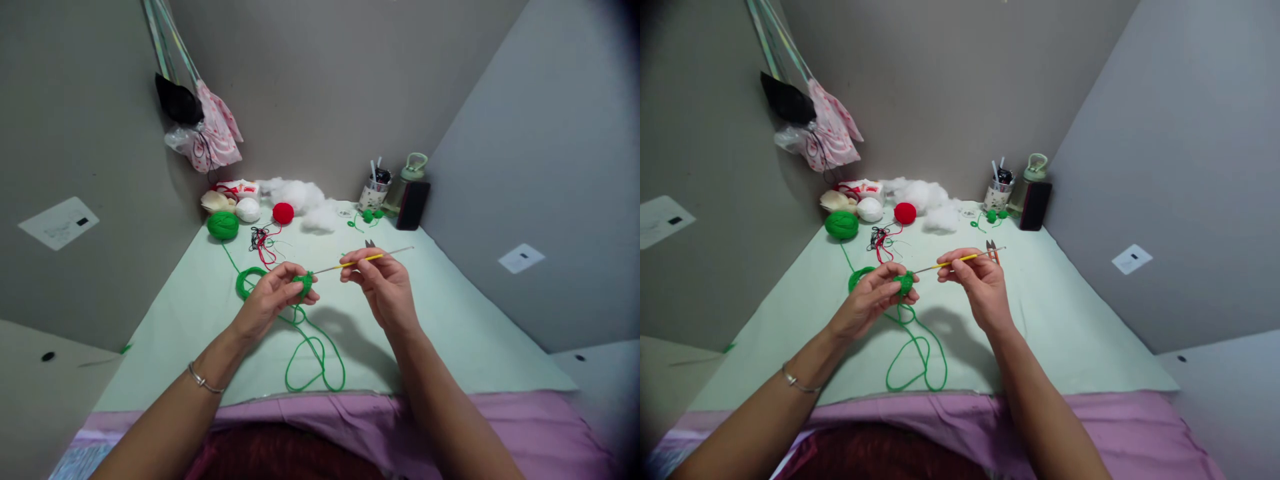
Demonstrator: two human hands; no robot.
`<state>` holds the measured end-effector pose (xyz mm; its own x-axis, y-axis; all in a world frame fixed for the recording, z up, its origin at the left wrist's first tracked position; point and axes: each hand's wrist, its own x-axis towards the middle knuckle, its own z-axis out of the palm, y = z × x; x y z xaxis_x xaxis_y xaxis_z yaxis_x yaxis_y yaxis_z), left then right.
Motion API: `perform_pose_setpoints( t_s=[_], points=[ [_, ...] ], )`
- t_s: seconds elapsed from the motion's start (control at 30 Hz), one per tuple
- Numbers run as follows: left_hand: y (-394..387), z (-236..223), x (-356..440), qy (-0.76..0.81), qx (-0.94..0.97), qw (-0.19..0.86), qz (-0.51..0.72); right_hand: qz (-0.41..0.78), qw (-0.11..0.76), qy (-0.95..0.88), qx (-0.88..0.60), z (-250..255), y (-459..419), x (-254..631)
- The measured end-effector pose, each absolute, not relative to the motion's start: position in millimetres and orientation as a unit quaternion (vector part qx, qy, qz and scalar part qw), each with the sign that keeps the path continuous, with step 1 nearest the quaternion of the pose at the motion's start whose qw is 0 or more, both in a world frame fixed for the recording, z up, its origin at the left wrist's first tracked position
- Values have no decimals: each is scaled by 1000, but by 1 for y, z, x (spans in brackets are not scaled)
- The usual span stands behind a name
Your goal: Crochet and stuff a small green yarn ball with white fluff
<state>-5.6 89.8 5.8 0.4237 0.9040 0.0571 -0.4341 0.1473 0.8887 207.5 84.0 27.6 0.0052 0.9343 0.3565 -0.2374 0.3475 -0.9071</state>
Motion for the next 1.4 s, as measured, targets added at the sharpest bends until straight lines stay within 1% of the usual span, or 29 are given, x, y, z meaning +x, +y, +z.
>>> perform_pose_setpoints(
  t_s=[0.37, 0.53, 0.77, 1.4],
  points=[
    [90, 4, -6, 259, 464, 707, 467, 469, 634, -529, -313, 29, 82, 206],
    [90, 5, -6, 255, 468, 710, 460, 452, 639, -530, -327, 29, 82, 206],
    [91, 4, -5, 246, 473, 708, 464, 465, 650, -519, -304, 30, 83, 207],
    [91, 3, -7, 246, 480, 707, 458, 481, 639, -528, -285, 28, 84, 206]
  ],
)
